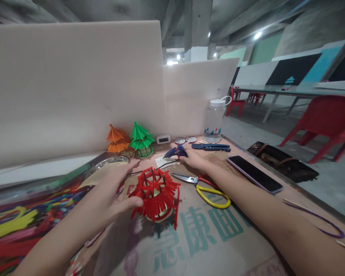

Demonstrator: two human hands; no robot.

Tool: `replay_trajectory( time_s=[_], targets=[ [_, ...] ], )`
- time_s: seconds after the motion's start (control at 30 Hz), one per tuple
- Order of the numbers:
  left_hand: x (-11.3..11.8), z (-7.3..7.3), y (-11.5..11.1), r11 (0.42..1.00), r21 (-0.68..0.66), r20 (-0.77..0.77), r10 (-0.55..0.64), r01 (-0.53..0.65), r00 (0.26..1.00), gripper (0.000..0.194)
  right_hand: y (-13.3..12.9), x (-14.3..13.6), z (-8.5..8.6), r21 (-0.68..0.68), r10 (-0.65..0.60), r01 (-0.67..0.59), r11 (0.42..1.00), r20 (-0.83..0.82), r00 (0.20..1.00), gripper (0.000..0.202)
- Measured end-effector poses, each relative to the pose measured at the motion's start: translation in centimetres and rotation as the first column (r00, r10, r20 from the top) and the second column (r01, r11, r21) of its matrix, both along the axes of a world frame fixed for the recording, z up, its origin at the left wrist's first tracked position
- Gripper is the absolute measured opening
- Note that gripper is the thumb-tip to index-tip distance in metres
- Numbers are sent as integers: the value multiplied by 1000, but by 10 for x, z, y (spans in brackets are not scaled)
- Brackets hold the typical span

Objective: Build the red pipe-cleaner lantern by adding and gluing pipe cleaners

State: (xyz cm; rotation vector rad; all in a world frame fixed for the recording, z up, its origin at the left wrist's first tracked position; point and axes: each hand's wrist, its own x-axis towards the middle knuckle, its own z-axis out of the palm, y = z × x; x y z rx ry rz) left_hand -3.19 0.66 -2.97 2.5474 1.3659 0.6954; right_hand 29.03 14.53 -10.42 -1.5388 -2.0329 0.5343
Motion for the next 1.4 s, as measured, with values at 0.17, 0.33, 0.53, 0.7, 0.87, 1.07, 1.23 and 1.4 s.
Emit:
replay_trajectory(
  time_s=[0.17, 0.33, 0.53, 0.7, 0.87, 1.07, 1.23, 1.4],
  targets=[
    [4, 1, -1, 1000, -10, -5, 0, 0, 1000, 80, -1, 3, 5, 11, 7, -8, 1000, 80, 997, 33],
    [5, 4, -3, 1000, -18, -8, 2, -2, 1000, 84, -7, 14, 28, -32, 43, -36, 999, 226, 973, 33],
    [5, 4, -5, 1000, -19, -33, 18, -18, 999, 89, -21, 44, 79, -23, -28, 42, 999, 411, 911, 20],
    [15, 7, -9, 992, -123, -17, -41, 38, 999, 99, -50, 33, 108, -154, 317, -286, 946, 247, 916, 31],
    [24, 12, -13, 992, -108, -15, -63, 61, 998, 96, -73, 1, 105, -59, 423, -419, 906, 132, 896, 38],
    [21, 15, -10, 984, -141, -15, -110, 107, 994, 85, -80, -13, 94, -32, 398, -404, 914, 255, 881, 41],
    [13, 21, -13, 996, -43, 6, -75, 75, 997, 70, -76, -13, 91, -63, 456, -457, 887, 269, 848, 42],
    [18, 34, -24, 923, 385, 39, -19, 3, 999, 15, -76, -17, 93, -116, 497, -484, 867, 256, 829, 42]
  ],
)
